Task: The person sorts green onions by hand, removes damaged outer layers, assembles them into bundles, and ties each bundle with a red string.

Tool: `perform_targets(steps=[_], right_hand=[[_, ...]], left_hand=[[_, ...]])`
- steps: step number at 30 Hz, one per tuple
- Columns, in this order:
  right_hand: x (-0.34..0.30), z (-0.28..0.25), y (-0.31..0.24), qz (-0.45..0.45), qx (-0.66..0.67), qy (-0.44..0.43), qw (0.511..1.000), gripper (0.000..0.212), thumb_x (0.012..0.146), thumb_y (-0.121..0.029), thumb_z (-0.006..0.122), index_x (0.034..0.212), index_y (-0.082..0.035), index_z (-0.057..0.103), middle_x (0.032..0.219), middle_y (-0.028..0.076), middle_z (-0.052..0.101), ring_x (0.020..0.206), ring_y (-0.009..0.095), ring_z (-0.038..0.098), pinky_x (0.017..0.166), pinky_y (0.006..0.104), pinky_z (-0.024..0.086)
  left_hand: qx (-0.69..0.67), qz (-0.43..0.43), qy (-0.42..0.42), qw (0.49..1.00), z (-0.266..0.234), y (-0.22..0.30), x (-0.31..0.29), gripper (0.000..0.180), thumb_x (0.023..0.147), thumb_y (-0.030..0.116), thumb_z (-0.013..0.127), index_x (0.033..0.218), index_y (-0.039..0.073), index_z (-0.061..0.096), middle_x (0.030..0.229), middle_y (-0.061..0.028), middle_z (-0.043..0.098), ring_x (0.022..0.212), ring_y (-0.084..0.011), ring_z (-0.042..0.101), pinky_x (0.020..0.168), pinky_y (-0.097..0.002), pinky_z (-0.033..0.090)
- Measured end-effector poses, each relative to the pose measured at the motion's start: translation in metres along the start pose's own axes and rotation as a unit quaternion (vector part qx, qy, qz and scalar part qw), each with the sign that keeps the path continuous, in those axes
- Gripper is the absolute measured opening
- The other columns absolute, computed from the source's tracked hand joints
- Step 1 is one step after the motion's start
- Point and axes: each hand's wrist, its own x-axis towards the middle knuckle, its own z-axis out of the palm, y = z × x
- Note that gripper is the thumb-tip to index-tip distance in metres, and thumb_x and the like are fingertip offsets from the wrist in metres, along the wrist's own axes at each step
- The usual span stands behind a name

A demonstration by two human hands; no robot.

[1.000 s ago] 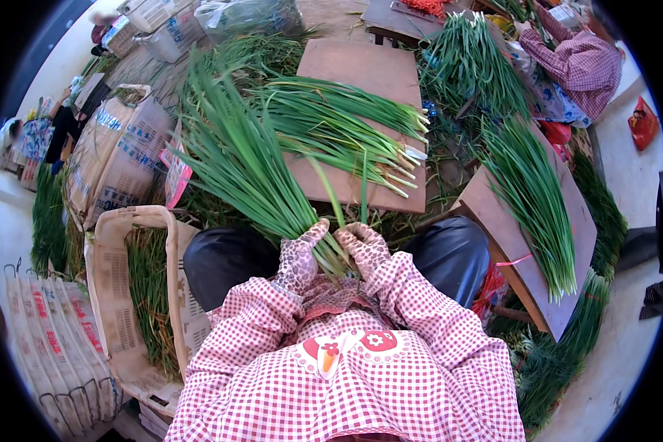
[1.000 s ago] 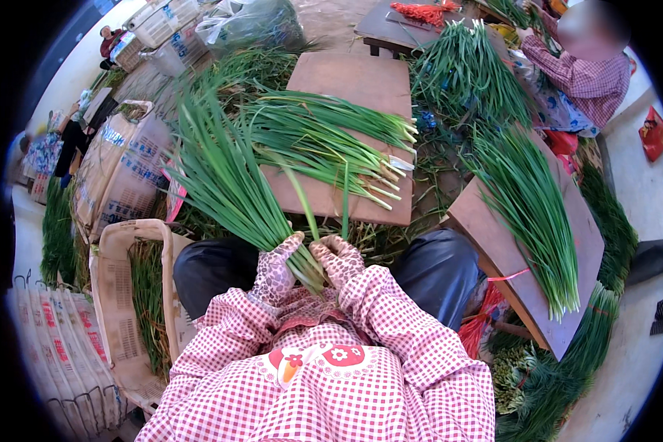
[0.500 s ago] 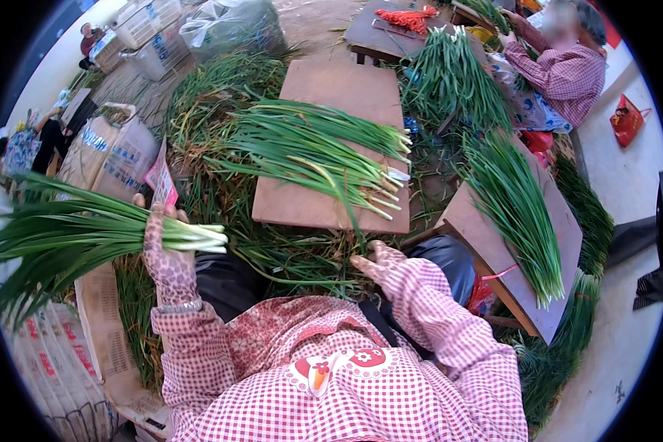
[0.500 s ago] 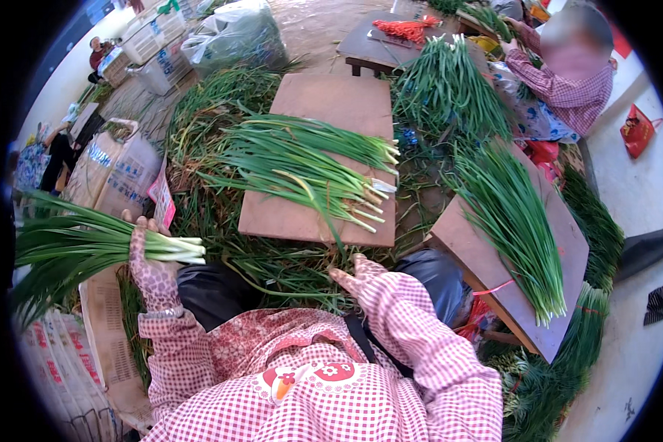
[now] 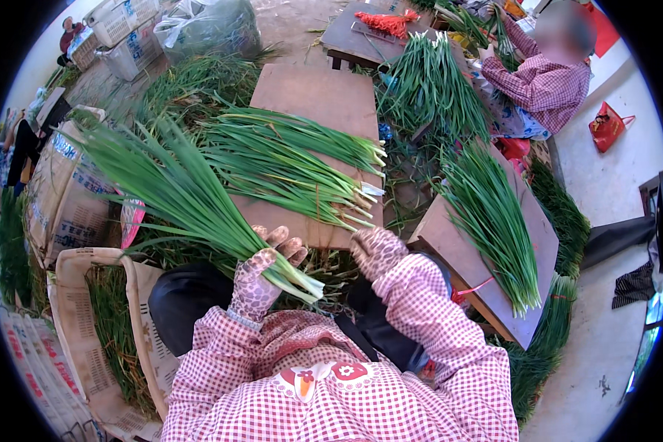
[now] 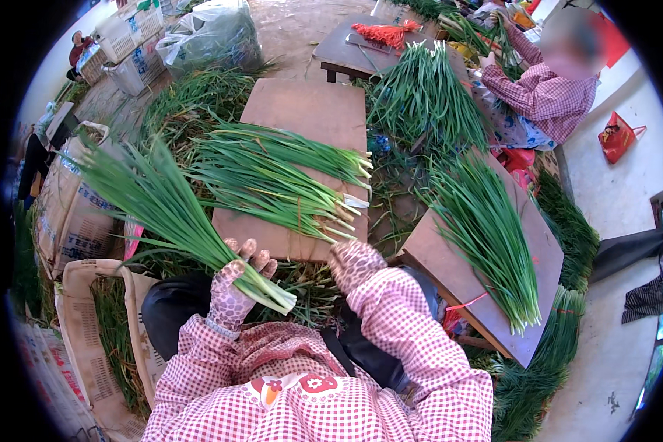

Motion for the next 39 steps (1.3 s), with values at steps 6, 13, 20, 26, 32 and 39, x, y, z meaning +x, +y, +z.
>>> perform_targets(steps=[6,13,20,26,32,39], right_hand=[[0.052,-0.004,0.003,0.027,-0.044,0.047,0.998,0.045,0.089,-0.039,0.046,0.116,-0.004,0.051,0.102,0.019,0.06,0.101,0.033,0.055,0.087,0.0394,0.043],[0.047,-0.009,-0.01,-0.019,-0.037,-0.003,0.999,0.043,0.089,-0.038,0.045,0.114,-0.004,0.052,0.102,0.019,0.06,0.1,0.033,0.055,0.087,0.0399,0.043],[0.048,-0.054,0.024,0.038,-0.016,0.011,0.999,0.04,0.09,-0.036,0.045,0.113,-0.004,0.054,0.102,0.019,0.06,0.1,0.033,0.055,0.087,0.0403,0.043],[0.07,-0.036,0.03,0.017,-0.087,0.014,0.996,0.039,0.09,-0.035,0.044,0.112,-0.005,0.054,0.101,0.019,0.06,0.099,0.033,0.055,0.087,0.0407,0.043],[0.061,-0.122,0.022,-0.068,0.002,0.175,0.982,0.029,0.091,-0.03,0.044,0.096,-0.005,0.059,0.087,0.018,0.061,0.087,0.033,0.058,0.077,0.0419,0.046],[0.051,-0.092,0.065,0.189,0.381,-0.016,0.905,0.031,0.092,-0.037,0.045,0.094,-0.007,0.056,0.071,0.005,0.059,0.061,0.015,0.056,0.05,0.0287,0.044]], left_hand=[[-0.015,-0.024,-0.052,0.998,-0.011,-0.014,0.019,0.034,0.081,0.006,0.058,0.112,0.017,0.049,0.094,-0.0024,0.059,0.094,-0.0224,0.059,0.094,-0.044,0.041],[-0.01,-0.107,0.088,0.99,-0.01,-0.025,0.08,0.03,0.084,0.001,0.053,0.111,0.01,0.046,0.123,-0.0167,0.051,0.108,-0.0297,0.054,0.089,-0.0413,0.048],[0.108,-0.088,0.141,0.98,-0.043,-0.034,0.112,0.03,0.084,0.002,0.053,0.112,0.006,0.047,0.123,-0.0137,0.051,0.115,-0.0309,0.048,0.094,-0.041,0.043],[0.082,-0.064,0.165,0.981,-0.043,-0.043,0.111,0.03,0.08,-0.002,0.057,0.109,0.004,0.05,0.116,-0.0109,0.055,0.105,-0.0236,0.055,0.088,-0.0374,0.047],[0.131,-0.051,0.187,0.972,-0.04,-0.038,0.106,0.029,0.079,-0.004,0.055,0.106,0.004,0.048,0.119,-0.0109,0.055,0.11,-0.0255,0.053,0.091,-0.0396,0.045],[0.056,0.017,0.079,0.995,-0.009,-0.012,0.081,0.037,0.076,-0.004,0.062,0.109,0.006,0.049,0.1,-0.0107,0.061,0.09,-0.0227,0.06,0.082,-0.0393,0.05]])
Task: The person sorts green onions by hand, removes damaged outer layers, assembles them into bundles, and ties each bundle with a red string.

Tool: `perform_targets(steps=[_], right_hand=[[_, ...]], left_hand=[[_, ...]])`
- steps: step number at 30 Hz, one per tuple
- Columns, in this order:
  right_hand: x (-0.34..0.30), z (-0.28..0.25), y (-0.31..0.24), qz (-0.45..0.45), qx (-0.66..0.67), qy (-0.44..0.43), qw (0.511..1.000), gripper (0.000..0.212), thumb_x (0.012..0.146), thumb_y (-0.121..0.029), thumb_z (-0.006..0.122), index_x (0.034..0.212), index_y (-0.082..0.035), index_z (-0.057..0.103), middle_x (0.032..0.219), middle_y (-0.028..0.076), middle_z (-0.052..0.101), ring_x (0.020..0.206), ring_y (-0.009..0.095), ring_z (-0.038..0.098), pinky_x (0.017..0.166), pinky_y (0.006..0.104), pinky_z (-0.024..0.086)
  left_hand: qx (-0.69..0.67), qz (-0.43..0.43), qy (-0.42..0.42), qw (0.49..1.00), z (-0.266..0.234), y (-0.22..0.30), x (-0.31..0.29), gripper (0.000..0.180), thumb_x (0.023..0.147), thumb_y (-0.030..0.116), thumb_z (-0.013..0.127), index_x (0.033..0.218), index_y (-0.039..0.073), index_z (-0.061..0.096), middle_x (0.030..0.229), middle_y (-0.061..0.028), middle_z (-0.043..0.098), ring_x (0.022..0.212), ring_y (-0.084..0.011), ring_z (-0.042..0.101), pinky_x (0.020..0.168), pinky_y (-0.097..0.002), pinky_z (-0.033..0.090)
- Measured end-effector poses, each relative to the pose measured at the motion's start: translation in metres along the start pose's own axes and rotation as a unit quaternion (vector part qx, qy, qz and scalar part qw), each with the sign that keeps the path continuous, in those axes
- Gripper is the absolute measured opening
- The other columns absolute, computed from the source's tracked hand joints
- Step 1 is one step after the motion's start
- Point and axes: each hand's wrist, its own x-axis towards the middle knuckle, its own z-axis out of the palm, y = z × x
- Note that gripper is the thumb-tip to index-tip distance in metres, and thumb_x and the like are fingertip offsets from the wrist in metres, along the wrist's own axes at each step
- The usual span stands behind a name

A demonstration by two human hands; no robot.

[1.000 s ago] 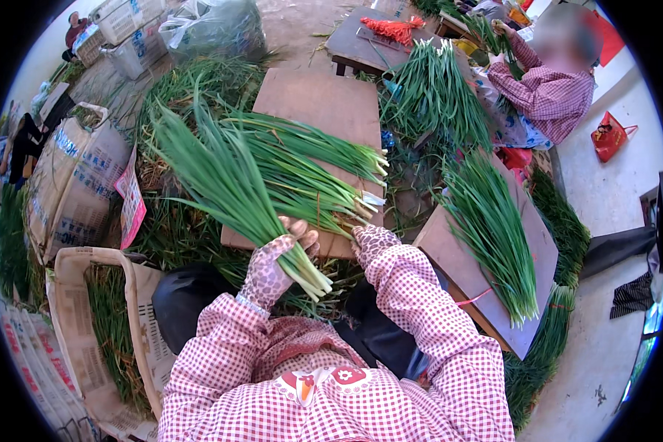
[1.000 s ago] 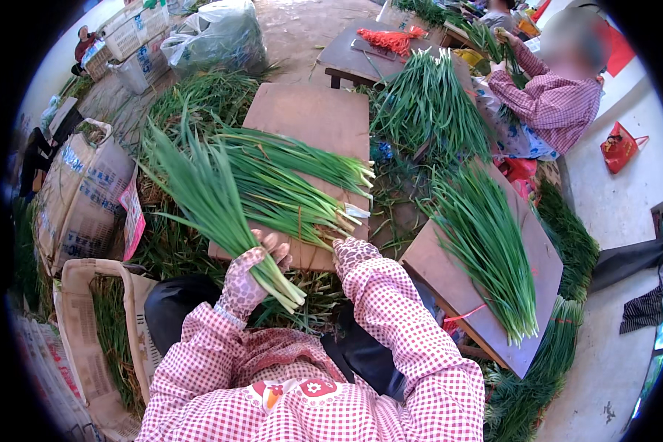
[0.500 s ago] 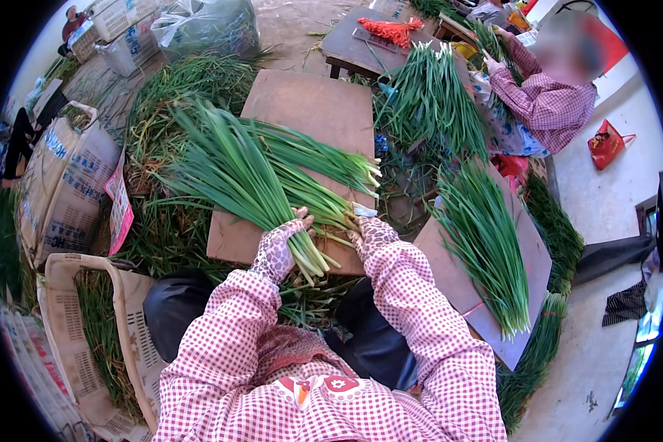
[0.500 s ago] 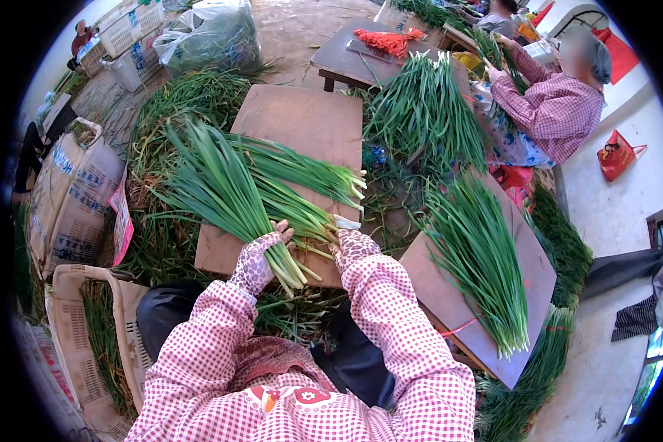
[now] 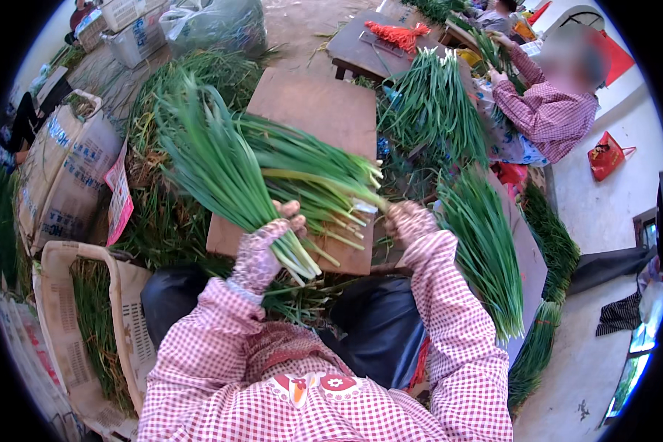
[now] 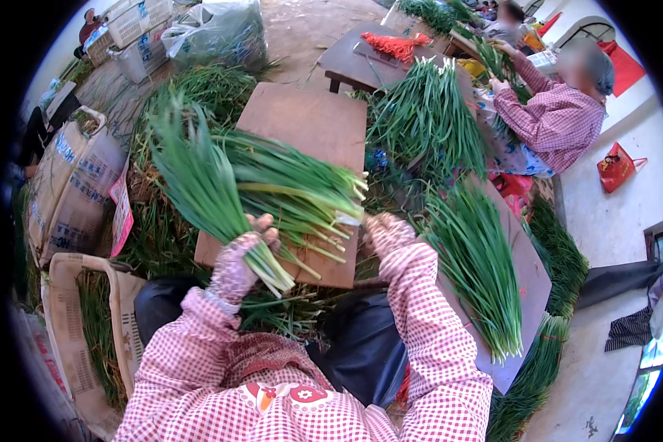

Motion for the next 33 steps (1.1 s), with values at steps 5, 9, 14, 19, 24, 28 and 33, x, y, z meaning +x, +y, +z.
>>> perform_targets(steps=[5,9,14,19,24,28,33], right_hand=[[-0.013,0.019,0.019,0.082,0.334,-0.059,0.937,0.017,0.089,-0.026,0.053,0.084,-0.01,0.051,0.056,-0.005,0.037,0.046,0.007,0.033,0.041,0.0232,0.028],[-0.077,0.082,0.05,0.148,0.365,-0.221,0.892,0.015,0.09,-0.022,0.054,0.095,-0.008,0.053,0.066,0.001,0.052,0.053,0.01,0.047,0.047,0.0259,0.041],[-0.111,0.113,0.081,0.138,0.415,-0.275,0.856,0.022,0.091,-0.028,0.052,0.1,-0.008,0.051,0.067,0.004,0.053,0.057,0.013,0.051,0.053,0.0265,0.044],[-0.133,0.123,0.066,0.071,0.15,-0.295,0.941,0.026,0.092,-0.025,0.049,0.107,-0.004,0.052,0.076,0.01,0.064,0.061,0.017,0.062,0.055,0.0269,0.05],[-0.144,0.117,0.058,-0.121,-0.085,-0.244,0.958,0.027,0.09,-0.027,0.051,0.102,-0.003,0.056,0.085,0.01,0.065,0.077,0.019,0.063,0.066,0.0321,0.048],[-0.14,0.123,0.047,-0.08,-0.087,-0.251,0.961,0.045,0.08,-0.037,0.063,0.109,-0.003,0.056,0.093,0.013,0.064,0.087,0.024,0.061,0.077,0.0345,0.047],[-0.126,0.143,0.051,-0.11,-0.114,-0.139,0.978,0.048,0.079,-0.036,0.065,0.112,-0.003,0.054,0.081,0.012,0.064,0.073,0.02,0.062,0.069,0.0326,0.048]], left_hand=[[-0.035,0.07,-0.068,0.995,0.014,0.038,-0.051,0.034,0.081,0.0,0.057,0.112,0.01,0.049,0.089,-0.0055,0.054,0.078,-0.0189,0.055,0.077,-0.0373,0.046],[0.013,0.013,0.06,0.998,-0.005,0.011,-0.077,0.027,0.083,0.001,0.057,0.106,0.012,0.052,0.082,-0.0036,0.057,0.07,-0.0154,0.056,0.071,-0.0341,0.048],[0.045,-0.086,0.226,0.969,-0.046,-0.023,-0.101,0.023,0.086,0.004,0.055,0.106,0.014,0.051,0.083,-0.001,0.057,0.069,-0.0127,0.057,0.067,-0.0309,0.05],[0.14,-0.143,0.21,0.957,-0.05,-0.035,-0.103,0.014,0.086,0.013,0.057,0.098,0.006,0.056,0.08,-0.0053,0.058,0.071,-0.0177,0.057,0.063,-0.0322,0.048],[0.168,-0.196,0.153,0.954,-0.043,-0.031,-0.094,0.016,0.084,0.012,0.058,0.095,0.001,0.058,0.08,-0.0071,0.059,0.072,-0.0207,0.059,0.065,-0.0341,0.05],[0.157,-0.191,0.169,0.954,-0.038,-0.032,-0.099,0.015,0.081,0.007,0.061,0.094,0.0,0.06,0.082,-0.0081,0.06,0.07,-0.021,0.06,0.061,-0.0323,0.051],[0.165,-0.161,0.197,0.953,-0.045,-0.042,-0.102,0.015,0.081,0.007,0.06,0.093,-0.002,0.062,0.082,-0.0107,0.063,0.07,-0.0206,0.062,0.06,-0.0318,0.053]])
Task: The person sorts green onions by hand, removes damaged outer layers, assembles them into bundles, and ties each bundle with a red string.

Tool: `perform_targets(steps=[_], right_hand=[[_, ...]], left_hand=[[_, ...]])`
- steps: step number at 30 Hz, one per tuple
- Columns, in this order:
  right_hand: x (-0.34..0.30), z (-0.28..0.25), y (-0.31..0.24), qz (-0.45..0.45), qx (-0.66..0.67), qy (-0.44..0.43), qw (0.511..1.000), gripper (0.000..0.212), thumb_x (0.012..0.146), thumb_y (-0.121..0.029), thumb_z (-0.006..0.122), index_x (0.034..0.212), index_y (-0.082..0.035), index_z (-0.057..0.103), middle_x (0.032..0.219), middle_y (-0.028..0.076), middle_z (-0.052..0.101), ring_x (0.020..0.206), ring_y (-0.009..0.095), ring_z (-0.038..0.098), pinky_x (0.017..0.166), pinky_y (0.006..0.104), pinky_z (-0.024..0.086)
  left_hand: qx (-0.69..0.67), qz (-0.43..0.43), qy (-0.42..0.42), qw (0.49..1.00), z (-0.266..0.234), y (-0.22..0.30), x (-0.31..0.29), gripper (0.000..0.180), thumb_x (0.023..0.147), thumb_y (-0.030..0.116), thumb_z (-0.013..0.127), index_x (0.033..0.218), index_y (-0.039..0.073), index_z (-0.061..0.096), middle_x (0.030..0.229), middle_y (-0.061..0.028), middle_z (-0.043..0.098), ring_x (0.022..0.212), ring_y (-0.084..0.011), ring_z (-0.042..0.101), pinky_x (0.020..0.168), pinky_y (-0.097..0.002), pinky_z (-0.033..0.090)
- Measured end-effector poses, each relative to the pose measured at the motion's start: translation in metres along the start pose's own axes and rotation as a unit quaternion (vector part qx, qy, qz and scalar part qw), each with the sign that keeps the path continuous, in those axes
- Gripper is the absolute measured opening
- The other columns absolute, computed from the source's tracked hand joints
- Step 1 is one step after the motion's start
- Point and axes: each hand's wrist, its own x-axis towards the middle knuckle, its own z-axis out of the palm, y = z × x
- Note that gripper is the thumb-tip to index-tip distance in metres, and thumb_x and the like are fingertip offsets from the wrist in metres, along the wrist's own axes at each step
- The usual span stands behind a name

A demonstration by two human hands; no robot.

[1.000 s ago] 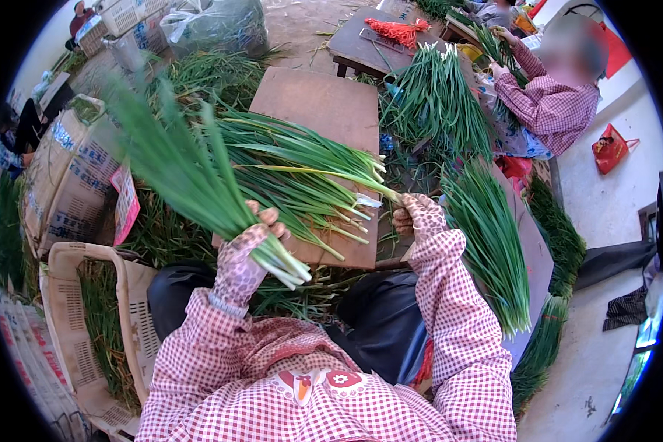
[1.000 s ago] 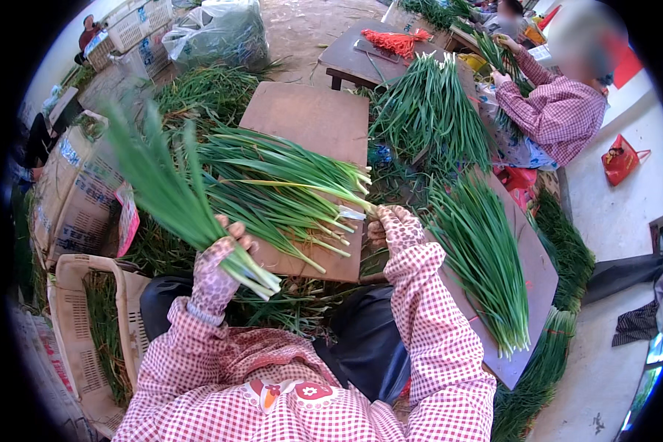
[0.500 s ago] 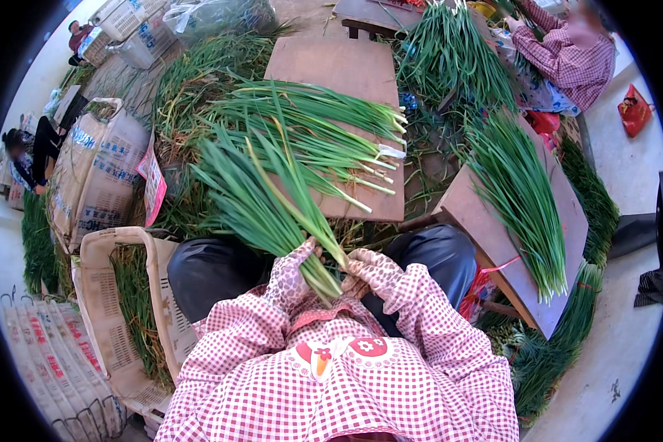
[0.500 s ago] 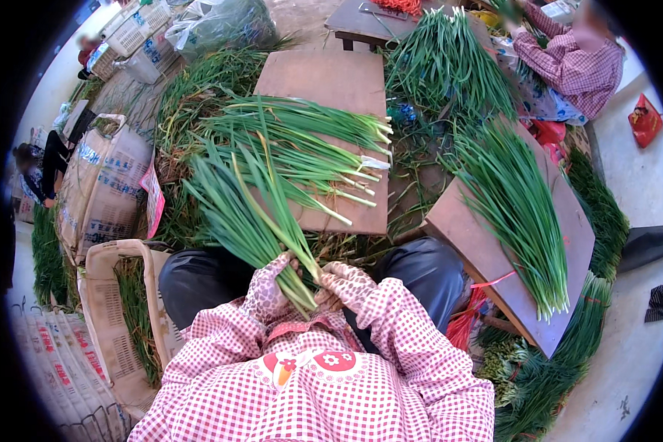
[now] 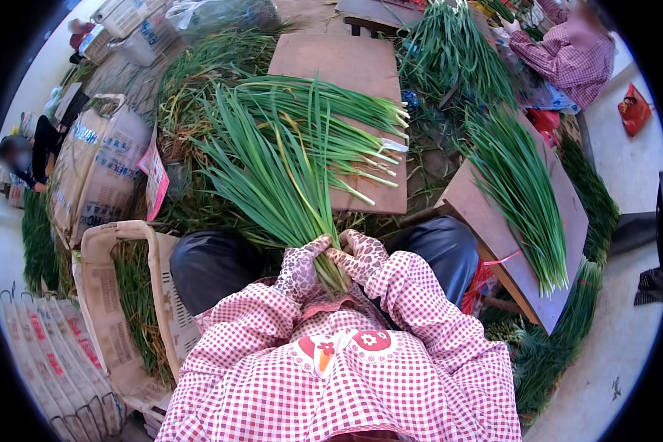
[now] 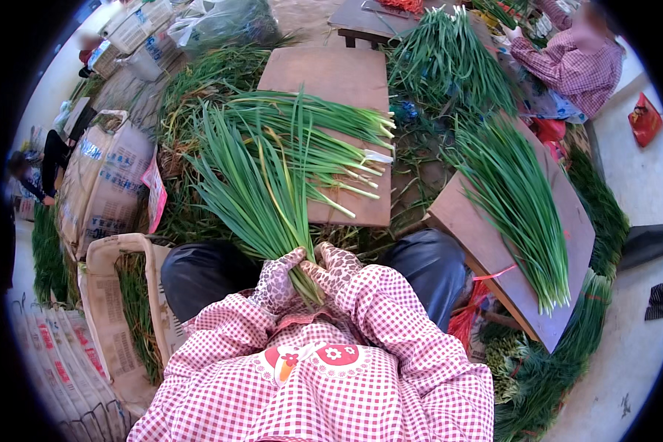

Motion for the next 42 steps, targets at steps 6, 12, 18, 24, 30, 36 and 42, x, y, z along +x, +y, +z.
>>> perform_targets(steps=[6,12,18,24,30,36,42], right_hand=[[0.007,0.003,0.002,0.057,0.347,-0.121,0.928,0.034,0.087,-0.029,0.059,0.11,-0.004,0.057,0.079,0.004,0.063,0.058,0.008,0.053,0.049,0.023,0.041],[0.014,0.014,-0.009,0.002,0.054,-0.031,0.998,0.025,0.083,-0.025,0.064,0.097,-0.003,0.062,0.076,0.005,0.063,0.057,0.008,0.054,0.049,0.0247,0.042],[0.012,0.02,-0.009,0.046,0.449,-0.106,0.886,0.025,0.085,-0.021,0.062,0.098,0.0,0.058,0.072,0.006,0.06,0.051,0.01,0.054,0.046,0.0229,0.043],[0.005,0.012,-0.007,-0.045,0.001,0.03,0.999,0.034,0.083,-0.033,0.059,0.102,-0.005,0.057,0.079,0.01,0.064,0.074,0.024,0.062,0.066,0.0351,0.049],[-0.003,-0.042,0.0,0.111,-0.407,-0.237,0.875,0.071,0.078,-0.053,0.056,0.127,-0.003,0.043,0.125,0.019,0.049,0.117,0.031,0.046,0.099,0.0364,0.035],[0.03,-0.031,-0.072,-0.145,0.173,-0.255,0.94,0.105,0.061,-0.056,0.073,0.136,-0.001,0.026,0.13,0.021,0.043,0.123,0.028,0.04,0.105,0.0408,0.03],[0.042,-0.051,-0.144,-0.256,0.434,-0.034,0.863,0.052,0.075,-0.009,0.072,0.12,-0.003,0.047,0.109,0.009,0.059,0.098,0.019,0.058,0.086,0.0312,0.048]], left_hand=[[-0.105,-0.062,-0.069,0.99,-0.019,-0.002,-0.002,0.028,0.091,0.019,0.048,0.107,-0.003,0.051,0.085,-0.0161,0.06,0.07,-0.0297,0.061,0.064,-0.0423,0.053],[-0.112,-0.129,-0.091,0.981,-0.027,0.002,-0.009,0.025,0.089,0.015,0.052,0.107,-0.002,0.053,0.088,-0.0141,0.061,0.076,-0.0263,0.062,0.07,-0.0404,0.054],[-0.165,-0.058,-0.239,0.955,-0.036,0.006,-0.007,0.026,0.085,0.017,0.051,0.102,-0.003,0.053,0.093,-0.0172,0.061,0.078,-0.0311,0.061,0.068,-0.0426,0.052],[-0.278,0.183,-0.262,0.906,-0.041,0.046,-0.012,0.024,0.083,0.009,0.057,0.105,0.0,0.054,0.1,-0.0078,0.059,0.094,-0.0189,0.057,0.089,-0.0354,0.046],[-0.083,0.311,-0.1,0.942,-0.054,0.109,-0.041,0.026,0.081,0.006,0.062,0.105,0.0,0.055,0.097,-0.0097,0.061,0.086,-0.0207,0.06,0.082,-0.0346,0.05],[0.103,0.285,-0.114,0.946,-0.023,0.068,-0.04,0.031,0.074,0.0,0.068,0.103,0.0,0.055,0.095,-0.0099,0.061,0.087,-0.0206,0.061,0.073,-0.0317,0.054],[0.537,0.41,-0.028,0.737,0.022,0.092,0.008,0.05,0.074,0.011,0.071,0.116,-0.001,0.047,0.109,-0.0152,0.057,0.104,-0.0203,0.055,0.086,-0.0327,0.048]])
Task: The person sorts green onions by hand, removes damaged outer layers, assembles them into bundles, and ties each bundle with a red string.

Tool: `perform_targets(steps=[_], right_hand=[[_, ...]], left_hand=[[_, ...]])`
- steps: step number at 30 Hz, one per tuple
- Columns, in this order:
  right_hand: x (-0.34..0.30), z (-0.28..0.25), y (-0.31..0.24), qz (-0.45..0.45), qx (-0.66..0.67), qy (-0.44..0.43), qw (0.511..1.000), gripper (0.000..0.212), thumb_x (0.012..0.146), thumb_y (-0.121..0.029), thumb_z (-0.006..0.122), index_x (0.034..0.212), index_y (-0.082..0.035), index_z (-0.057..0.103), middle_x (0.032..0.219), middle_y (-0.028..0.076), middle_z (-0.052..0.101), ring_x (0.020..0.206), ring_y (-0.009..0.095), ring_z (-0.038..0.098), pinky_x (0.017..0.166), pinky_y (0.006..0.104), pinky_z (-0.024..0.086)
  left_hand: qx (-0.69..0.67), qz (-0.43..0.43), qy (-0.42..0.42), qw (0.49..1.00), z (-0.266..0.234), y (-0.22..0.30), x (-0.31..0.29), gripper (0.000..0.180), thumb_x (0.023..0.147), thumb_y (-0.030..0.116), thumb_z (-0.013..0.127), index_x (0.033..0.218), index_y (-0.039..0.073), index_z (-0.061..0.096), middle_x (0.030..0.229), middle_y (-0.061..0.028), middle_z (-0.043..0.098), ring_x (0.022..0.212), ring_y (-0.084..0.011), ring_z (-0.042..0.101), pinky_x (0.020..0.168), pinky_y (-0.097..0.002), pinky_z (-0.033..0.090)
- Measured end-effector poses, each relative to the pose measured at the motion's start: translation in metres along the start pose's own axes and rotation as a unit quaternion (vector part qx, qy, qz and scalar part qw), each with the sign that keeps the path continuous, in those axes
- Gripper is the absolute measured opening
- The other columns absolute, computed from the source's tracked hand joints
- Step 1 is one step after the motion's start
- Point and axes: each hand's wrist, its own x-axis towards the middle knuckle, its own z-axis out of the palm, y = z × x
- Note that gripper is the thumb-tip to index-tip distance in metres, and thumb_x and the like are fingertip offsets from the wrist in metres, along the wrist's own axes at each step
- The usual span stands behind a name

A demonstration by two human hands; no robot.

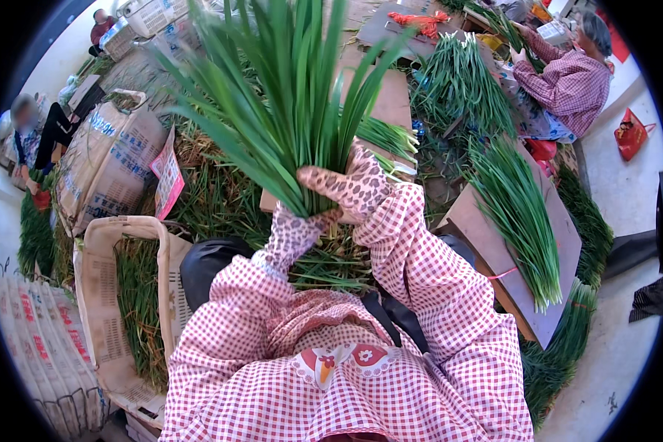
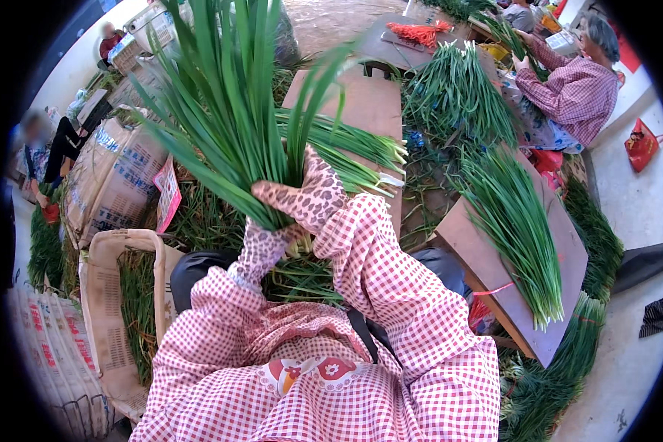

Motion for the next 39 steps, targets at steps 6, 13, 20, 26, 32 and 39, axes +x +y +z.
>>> perform_targets(steps=[6,13,20,26,32,39], right_hand=[[0.029,-0.048,0.045,-0.086,-0.058,0.058,0.993,0.056,0.08,-0.014,0.067,0.127,-0.001,0.039,0.116,0.012,0.056,0.104,0.021,0.054,0.09,0.0324,0.045],[0.081,-0.042,0.034,0.031,-0.028,0.191,0.981,0.054,0.089,-0.03,0.054,0.128,0.003,0.036,0.119,0.017,0.052,0.108,0.024,0.052,0.092,0.032,0.043],[0.064,-0.044,0.02,0.018,-0.366,0.157,0.917,0.06,0.088,-0.045,0.048,0.122,0.004,0.046,0.117,0.022,0.052,0.113,0.031,0.048,0.098,0.0369,0.037],[0.008,-0.101,0.01,0.068,-0.533,-0.094,0.838,0.07,0.086,-0.051,0.046,0.136,-0.004,0.031,0.136,0.021,0.034,0.126,0.032,0.034,0.107,0.0364,0.024],[-0.09,-0.074,0.007,0.109,-0.231,-0.078,0.964,0.083,0.075,-0.046,0.067,0.134,-0.001,0.029,0.123,0.022,0.048,0.11,0.028,0.051,0.091,0.0333,0.043],[-0.123,-0.067,0.013,0.16,-0.275,0.085,0.944,0.031,0.087,-0.026,0.06,0.107,-0.003,0.061,0.088,0.002,0.065,0.079,0.008,0.058,0.068,0.0225,0.047]], left_hand=[[-0.077,-0.098,-0.111,0.986,-0.001,0.011,0.056,0.043,0.079,0.014,0.066,0.115,0.0,0.047,0.109,-0.0118,0.057,0.098,-0.0195,0.057,0.085,-0.0304,0.047],[-0.341,-0.085,-0.132,0.927,-0.011,0.011,0.081,0.03,0.082,0.006,0.06,0.11,-0.003,0.052,0.1,-0.0134,0.062,0.093,-0.0192,0.059,0.084,-0.031,0.049],[-0.657,-0.239,-0.218,0.681,0.009,0.001,0.066,0.023,0.082,0.008,0.05,0.099,-0.004,0.057,0.1,-0.0144,0.06,0.091,-0.0262,0.058,0.087,-0.0415,0.046],[-0.663,-0.19,-0.21,0.693,0.024,0.02,0.036,0.041,0.079,0.001,0.053,0.12,0.002,0.046,0.104,-0.0136,0.056,0.093,-0.0256,0.056,0.082,-0.044,0.049],[-0.717,-0.085,-0.114,0.682,0.017,0.051,0.01,0.069,0.072,-0.001,0.058,0.133,0.013,0.03,0.1,-0.0069,0.048,0.098,-0.0227,0.049,0.087,-0.0385,0.045],[-0.727,-0.058,-0.099,0.677,0.036,0.051,-0.025,0.047,0.074,-0.003,0.059,0.117,0.009,0.046,0.1,-0.0057,0.053,0.105,-0.0248,0.049,0.097,-0.039,0.04]])
